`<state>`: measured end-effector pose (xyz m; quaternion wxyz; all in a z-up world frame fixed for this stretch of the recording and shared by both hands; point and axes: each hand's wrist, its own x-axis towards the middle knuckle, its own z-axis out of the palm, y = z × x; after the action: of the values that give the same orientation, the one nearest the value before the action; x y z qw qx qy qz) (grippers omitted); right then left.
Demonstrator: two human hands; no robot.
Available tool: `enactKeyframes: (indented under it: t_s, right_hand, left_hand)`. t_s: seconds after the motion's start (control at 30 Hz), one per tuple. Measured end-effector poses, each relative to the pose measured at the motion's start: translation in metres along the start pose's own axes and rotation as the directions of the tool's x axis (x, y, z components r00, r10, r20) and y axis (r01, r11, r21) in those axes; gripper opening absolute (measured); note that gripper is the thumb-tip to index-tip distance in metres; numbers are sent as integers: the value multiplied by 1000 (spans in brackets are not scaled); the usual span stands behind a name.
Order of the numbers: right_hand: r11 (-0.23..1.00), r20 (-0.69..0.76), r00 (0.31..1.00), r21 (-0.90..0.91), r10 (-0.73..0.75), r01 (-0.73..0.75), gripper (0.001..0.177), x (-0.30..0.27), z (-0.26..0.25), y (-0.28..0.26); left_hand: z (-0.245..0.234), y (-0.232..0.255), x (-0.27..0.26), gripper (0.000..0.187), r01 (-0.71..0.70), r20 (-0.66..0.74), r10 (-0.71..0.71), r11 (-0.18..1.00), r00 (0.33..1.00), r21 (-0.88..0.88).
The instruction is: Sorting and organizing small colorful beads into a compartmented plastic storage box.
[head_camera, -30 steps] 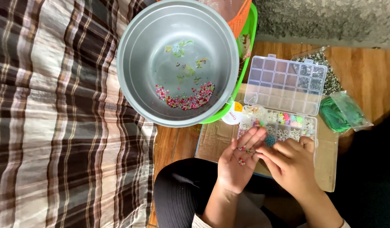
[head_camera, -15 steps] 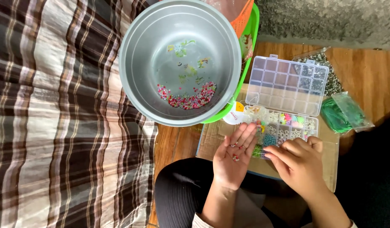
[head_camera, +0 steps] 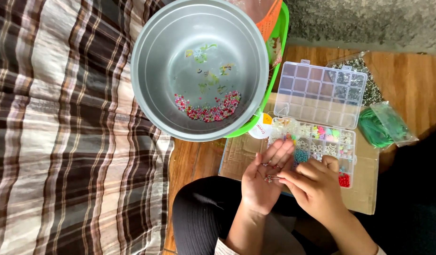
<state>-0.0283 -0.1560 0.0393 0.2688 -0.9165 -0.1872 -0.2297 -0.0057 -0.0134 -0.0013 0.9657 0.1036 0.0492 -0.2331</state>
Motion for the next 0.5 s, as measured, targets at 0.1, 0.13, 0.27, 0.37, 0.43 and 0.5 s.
enactKeyframes:
  t_s: [0.1,0.13,0.27,0.37,0.43,0.5]
  right_hand:
    - [1000,1,1000,1,2,-2,10,1,-1,0]
    - [1000,11,1000,4,1,-1,10,1,-2,0]
    - [1000,-8,1000,19,5,-5,11,1,-2,3]
    - [1000,-13,1000,17,15,-15,11,1,-2,5]
    - [1000,-16,1000,16,22,-22,12,0,-2,7]
    - [1000,-20,1000,18,22,-22,12,0,-2,6]
  left_hand:
    - [0,1,-1,55,9,22,-9,1000,1000,-9]
    - [0,1,-1,55,14,28,-14,1000,1000,-18]
    - [-3,1,0,55,6,52,-4,1000,999,-31]
    - [-2,2,1,54,-23,87,26,999,996,-31]
    - [-1,3,0,53,-28,100,30,999,995,-16]
    - [1,3,0,53,-27,104,28,1000,994,-9]
